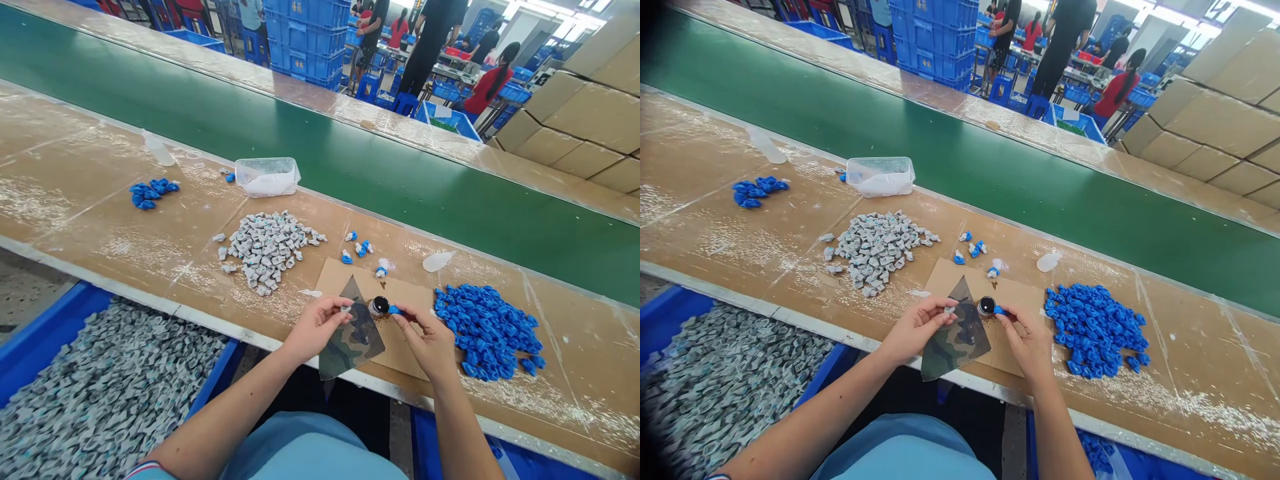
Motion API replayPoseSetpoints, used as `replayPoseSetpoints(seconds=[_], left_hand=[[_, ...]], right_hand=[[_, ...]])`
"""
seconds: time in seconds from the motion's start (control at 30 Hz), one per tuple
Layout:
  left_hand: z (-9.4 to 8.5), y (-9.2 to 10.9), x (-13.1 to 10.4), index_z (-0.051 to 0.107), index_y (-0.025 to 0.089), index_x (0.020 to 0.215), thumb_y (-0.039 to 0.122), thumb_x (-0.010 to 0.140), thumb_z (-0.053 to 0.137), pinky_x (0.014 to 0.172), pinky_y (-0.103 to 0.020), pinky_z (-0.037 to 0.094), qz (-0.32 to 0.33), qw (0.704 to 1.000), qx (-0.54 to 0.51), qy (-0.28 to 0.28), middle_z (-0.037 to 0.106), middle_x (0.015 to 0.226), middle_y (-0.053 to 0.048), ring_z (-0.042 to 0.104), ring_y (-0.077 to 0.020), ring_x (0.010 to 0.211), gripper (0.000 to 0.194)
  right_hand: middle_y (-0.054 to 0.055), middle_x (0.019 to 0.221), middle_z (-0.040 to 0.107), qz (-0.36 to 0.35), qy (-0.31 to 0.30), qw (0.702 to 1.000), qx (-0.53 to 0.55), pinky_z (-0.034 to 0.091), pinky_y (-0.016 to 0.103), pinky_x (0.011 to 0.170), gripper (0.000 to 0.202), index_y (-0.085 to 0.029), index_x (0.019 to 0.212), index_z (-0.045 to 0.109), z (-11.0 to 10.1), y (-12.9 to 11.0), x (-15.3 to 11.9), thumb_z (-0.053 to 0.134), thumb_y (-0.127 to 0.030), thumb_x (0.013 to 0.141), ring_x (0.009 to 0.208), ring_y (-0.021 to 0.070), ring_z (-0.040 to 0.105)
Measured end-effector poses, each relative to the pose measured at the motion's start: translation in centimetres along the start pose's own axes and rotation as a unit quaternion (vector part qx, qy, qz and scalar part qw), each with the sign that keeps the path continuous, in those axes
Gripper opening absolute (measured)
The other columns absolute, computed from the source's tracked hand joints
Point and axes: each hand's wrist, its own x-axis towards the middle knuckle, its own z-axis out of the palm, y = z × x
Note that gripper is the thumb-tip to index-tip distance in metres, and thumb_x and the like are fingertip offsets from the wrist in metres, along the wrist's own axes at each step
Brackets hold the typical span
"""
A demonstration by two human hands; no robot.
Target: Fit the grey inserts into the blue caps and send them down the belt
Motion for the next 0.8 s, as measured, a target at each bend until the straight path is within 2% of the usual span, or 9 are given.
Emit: replayPoseSetpoints(seconds=[0.13,0.23,0.33,0.53,0.63,0.8], left_hand=[[1.1,-1.1,-0.2,0.064,0.017,0.096,0.031,0.068,0.075,0.084,-0.031,0.051,-0.018,0.999,-0.027,-0.025,0.066,0.088,-0.004,0.062,-0.0152,0.086,0.033],[1.6,-1.5,-0.3,0.062,0.017,0.096,0.03,0.067,0.076,0.085,-0.032,0.05,-0.019,0.998,-0.038,-0.044,0.065,0.089,-0.004,0.061,-0.0155,0.089,0.035],[1.8,-1.7,-0.4,0.06,0.017,0.098,0.029,0.069,0.075,0.085,-0.032,0.05,-0.017,0.997,-0.033,-0.063,0.066,0.09,-0.004,0.062,-0.0159,0.09,0.034],[1.5,-1.1,-0.6,0.059,0.017,0.102,0.017,0.075,0.065,0.08,-0.029,0.049,0.042,0.99,0.093,-0.101,0.068,0.089,-0.004,0.064,-0.0152,0.085,0.028],[1.5,-0.7,-0.7,0.059,0.017,0.102,0.013,0.075,0.062,0.076,-0.028,0.049,0.057,0.983,0.131,-0.115,0.069,0.086,-0.004,0.064,-0.0146,0.081,0.027],[2.1,-0.3,-1.0,0.056,0.016,0.099,0.019,0.076,0.061,0.075,-0.027,0.05,0.04,0.989,0.081,-0.113,0.068,0.085,-0.005,0.065,-0.0148,0.079,0.024]], right_hand=[[0.006,0.087,0.075,0.032,-0.021,0.996,0.078,0.059,0.032,0.07,0.022,-0.022,0.094,0.072,0.3,-0.6,-1.1,0.064,-0.037,0.08,0.076,0.0196,0.071],[0.005,0.089,0.075,0.0,-0.06,0.994,0.093,0.059,0.031,0.073,0.016,-0.023,0.093,0.072,0.7,-1.8,-1.8,0.064,-0.031,0.081,0.079,0.0188,0.07],[0.004,0.089,0.075,-0.038,-0.073,0.994,0.079,0.059,0.03,0.074,0.013,-0.024,0.092,0.072,1.2,-2.8,-1.9,0.064,-0.025,0.082,0.08,0.0179,0.07],[0.002,0.083,0.075,-0.102,-0.119,0.984,0.089,0.058,0.026,0.07,0.014,-0.025,0.093,0.072,0.9,-2.8,-1.4,0.064,-0.022,0.083,0.075,0.0158,0.07],[0.002,0.079,0.074,-0.111,-0.122,0.982,0.091,0.056,0.024,0.063,0.012,-0.025,0.091,0.073,0.7,-2.6,-1.5,0.065,-0.022,0.082,0.07,0.0148,0.069],[0.001,0.071,0.073,-0.094,-0.073,0.988,0.101,0.055,0.023,0.057,0.01,-0.026,0.088,0.074,1.1,-2.8,-2.2,0.067,-0.023,0.081,0.063,0.0139,0.067]])
